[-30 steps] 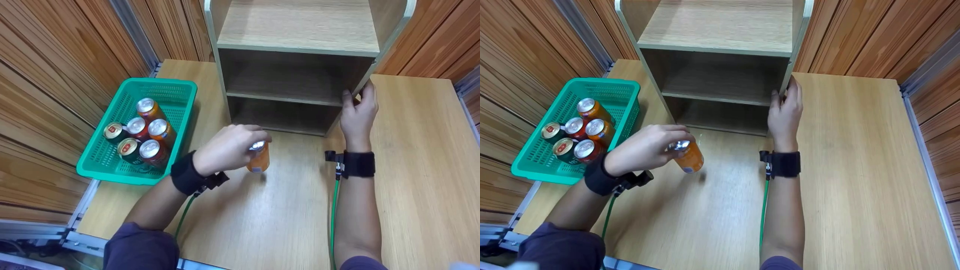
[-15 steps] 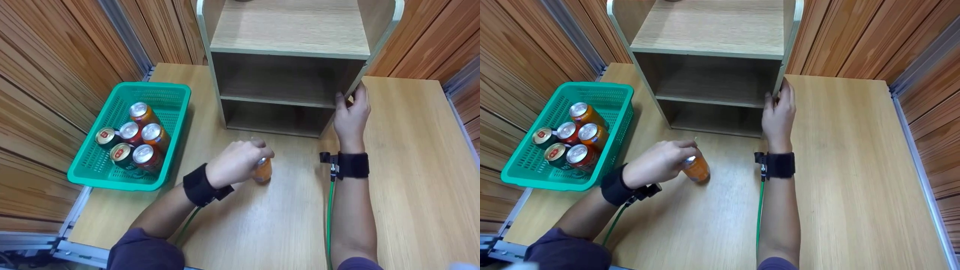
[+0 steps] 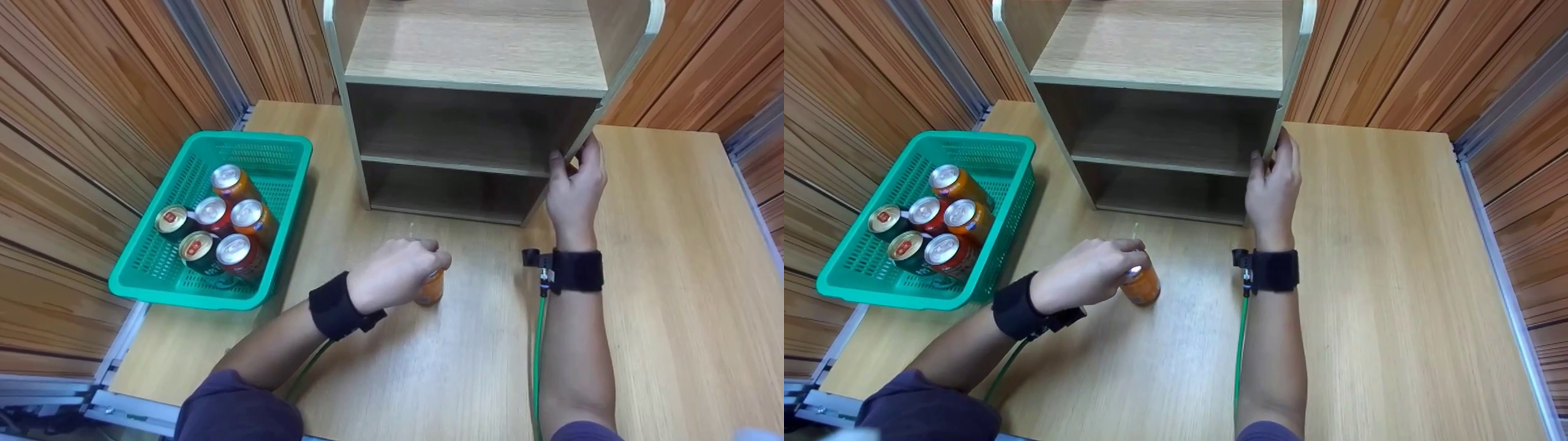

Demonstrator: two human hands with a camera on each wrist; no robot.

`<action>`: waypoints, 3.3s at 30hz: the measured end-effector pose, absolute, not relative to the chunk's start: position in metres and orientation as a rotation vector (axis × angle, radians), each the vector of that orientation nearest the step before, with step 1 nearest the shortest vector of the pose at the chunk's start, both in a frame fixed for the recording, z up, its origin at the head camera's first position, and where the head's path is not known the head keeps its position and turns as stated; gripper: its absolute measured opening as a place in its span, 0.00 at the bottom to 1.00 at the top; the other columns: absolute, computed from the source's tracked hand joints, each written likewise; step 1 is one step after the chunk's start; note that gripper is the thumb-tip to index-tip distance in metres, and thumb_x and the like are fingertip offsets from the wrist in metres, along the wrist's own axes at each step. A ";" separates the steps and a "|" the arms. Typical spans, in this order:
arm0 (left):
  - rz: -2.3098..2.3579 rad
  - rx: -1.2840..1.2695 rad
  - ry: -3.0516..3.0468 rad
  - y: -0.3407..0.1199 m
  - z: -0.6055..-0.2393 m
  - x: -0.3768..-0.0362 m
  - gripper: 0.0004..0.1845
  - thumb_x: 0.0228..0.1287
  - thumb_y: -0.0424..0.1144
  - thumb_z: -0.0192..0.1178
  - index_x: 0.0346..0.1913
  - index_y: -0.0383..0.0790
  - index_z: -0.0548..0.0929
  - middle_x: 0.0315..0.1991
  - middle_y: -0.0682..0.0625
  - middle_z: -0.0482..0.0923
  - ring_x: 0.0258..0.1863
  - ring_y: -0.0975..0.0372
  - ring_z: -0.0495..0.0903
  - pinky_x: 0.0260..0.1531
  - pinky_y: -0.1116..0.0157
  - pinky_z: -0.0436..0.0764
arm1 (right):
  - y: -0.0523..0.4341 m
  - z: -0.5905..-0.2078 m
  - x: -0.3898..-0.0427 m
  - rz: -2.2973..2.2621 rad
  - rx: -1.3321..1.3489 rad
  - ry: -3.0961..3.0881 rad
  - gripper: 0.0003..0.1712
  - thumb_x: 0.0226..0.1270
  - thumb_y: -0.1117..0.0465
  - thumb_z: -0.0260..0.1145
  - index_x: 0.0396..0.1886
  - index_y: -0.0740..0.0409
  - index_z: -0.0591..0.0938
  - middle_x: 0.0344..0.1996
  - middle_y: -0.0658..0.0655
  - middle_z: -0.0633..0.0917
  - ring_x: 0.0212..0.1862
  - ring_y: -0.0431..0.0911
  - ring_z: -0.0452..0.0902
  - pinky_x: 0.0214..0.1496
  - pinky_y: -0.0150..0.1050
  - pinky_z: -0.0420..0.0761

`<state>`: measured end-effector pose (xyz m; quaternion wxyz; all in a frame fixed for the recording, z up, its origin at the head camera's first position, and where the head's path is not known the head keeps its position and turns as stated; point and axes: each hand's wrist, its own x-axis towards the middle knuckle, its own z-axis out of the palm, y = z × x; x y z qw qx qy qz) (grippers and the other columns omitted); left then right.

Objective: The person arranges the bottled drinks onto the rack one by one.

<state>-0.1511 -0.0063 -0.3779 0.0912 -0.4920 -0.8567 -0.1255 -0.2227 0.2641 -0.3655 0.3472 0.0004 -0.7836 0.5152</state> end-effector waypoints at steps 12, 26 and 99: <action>-0.353 -1.418 -2.454 -0.001 -0.383 -0.149 0.07 0.44 0.29 0.54 0.23 0.45 0.70 0.19 0.56 0.63 0.17 0.66 0.64 0.09 0.68 0.63 | 0.276 -0.382 -0.235 1.322 0.014 -2.034 0.26 0.62 0.64 0.57 0.61 0.49 0.66 0.54 0.48 0.71 0.56 0.41 0.66 0.53 0.41 0.71; -0.304 -1.439 -2.455 -0.002 -0.377 -0.152 0.05 0.46 0.36 0.59 0.26 0.47 0.74 0.22 0.56 0.67 0.19 0.66 0.67 0.09 0.67 0.66 | 0.277 -0.377 -0.235 1.302 0.027 -2.016 0.26 0.62 0.64 0.58 0.60 0.49 0.67 0.53 0.47 0.71 0.55 0.41 0.67 0.52 0.40 0.71; -1.690 -0.478 -1.999 -0.069 -0.340 -0.248 0.28 0.60 0.25 0.52 0.64 0.32 0.59 0.62 0.42 0.62 0.57 0.65 0.64 0.52 0.67 0.68 | 0.273 -0.367 -0.221 1.220 0.002 -2.117 0.26 0.59 0.64 0.60 0.58 0.51 0.69 0.51 0.49 0.73 0.53 0.41 0.69 0.49 0.41 0.74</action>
